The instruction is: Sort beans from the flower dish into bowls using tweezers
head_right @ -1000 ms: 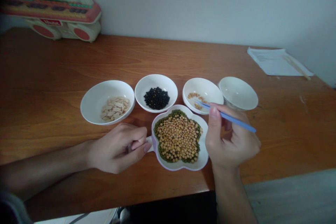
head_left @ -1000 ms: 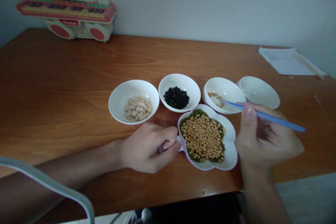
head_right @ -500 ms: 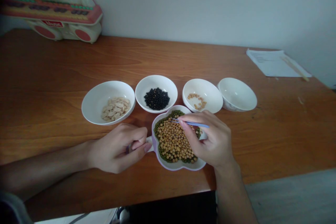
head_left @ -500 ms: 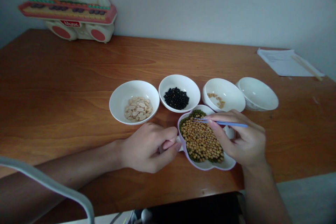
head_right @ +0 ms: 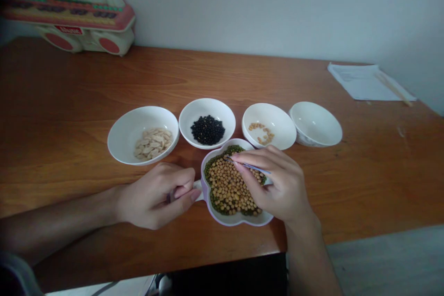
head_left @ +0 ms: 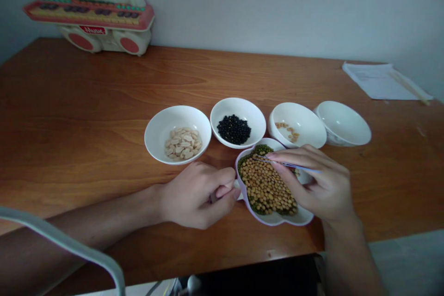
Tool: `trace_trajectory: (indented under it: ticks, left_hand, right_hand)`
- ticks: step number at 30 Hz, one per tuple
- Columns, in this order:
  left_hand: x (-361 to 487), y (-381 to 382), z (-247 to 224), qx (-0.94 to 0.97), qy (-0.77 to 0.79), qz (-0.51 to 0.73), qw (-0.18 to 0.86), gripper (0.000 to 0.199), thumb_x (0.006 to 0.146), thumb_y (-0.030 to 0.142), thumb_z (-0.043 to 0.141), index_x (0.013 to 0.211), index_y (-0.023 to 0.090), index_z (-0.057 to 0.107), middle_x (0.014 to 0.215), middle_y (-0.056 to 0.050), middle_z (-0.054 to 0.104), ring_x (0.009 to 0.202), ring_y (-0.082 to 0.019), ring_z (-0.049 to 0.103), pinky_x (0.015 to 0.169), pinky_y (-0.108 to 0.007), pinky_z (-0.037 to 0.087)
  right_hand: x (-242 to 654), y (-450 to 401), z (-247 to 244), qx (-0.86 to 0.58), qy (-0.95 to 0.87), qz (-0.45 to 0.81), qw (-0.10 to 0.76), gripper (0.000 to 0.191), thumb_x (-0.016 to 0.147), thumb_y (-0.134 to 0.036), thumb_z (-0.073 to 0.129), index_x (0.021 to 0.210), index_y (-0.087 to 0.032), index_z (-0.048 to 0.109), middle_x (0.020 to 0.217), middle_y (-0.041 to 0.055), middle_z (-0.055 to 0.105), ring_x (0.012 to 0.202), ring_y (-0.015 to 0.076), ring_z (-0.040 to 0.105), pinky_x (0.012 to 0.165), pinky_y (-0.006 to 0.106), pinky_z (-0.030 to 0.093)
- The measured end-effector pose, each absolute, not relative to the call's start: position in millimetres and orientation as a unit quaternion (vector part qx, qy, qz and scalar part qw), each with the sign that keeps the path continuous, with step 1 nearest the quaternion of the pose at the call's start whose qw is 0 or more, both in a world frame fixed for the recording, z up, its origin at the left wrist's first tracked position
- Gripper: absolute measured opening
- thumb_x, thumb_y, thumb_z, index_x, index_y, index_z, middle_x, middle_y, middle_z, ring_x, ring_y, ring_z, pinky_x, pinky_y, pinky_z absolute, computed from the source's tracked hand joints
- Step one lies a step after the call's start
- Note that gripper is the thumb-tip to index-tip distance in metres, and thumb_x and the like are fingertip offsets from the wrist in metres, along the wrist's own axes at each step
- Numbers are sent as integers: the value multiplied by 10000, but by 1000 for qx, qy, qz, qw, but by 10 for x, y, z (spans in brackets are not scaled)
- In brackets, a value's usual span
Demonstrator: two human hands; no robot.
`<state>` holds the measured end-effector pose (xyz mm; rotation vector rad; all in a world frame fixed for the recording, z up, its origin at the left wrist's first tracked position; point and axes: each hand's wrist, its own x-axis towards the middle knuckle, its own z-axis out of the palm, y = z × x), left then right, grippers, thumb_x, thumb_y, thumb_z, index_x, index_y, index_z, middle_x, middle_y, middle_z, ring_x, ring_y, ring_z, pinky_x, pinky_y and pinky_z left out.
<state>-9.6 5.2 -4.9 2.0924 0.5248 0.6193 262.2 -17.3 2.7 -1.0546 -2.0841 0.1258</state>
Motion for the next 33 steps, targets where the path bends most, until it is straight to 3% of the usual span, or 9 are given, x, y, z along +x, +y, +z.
trace_trajectory:
  ticks: [33]
  left_hand:
    - [-92, 56, -39, 836, 207, 254, 441, 292, 981, 179, 517, 780, 239, 314, 607, 87, 404, 498, -81, 335, 500, -250, 261]
  right_hand:
    - [2637, -189, 31, -440, -812, 10, 383, 340, 852, -51, 761, 1121, -256, 720, 1000, 23, 811, 822, 179, 762, 773, 349, 608]
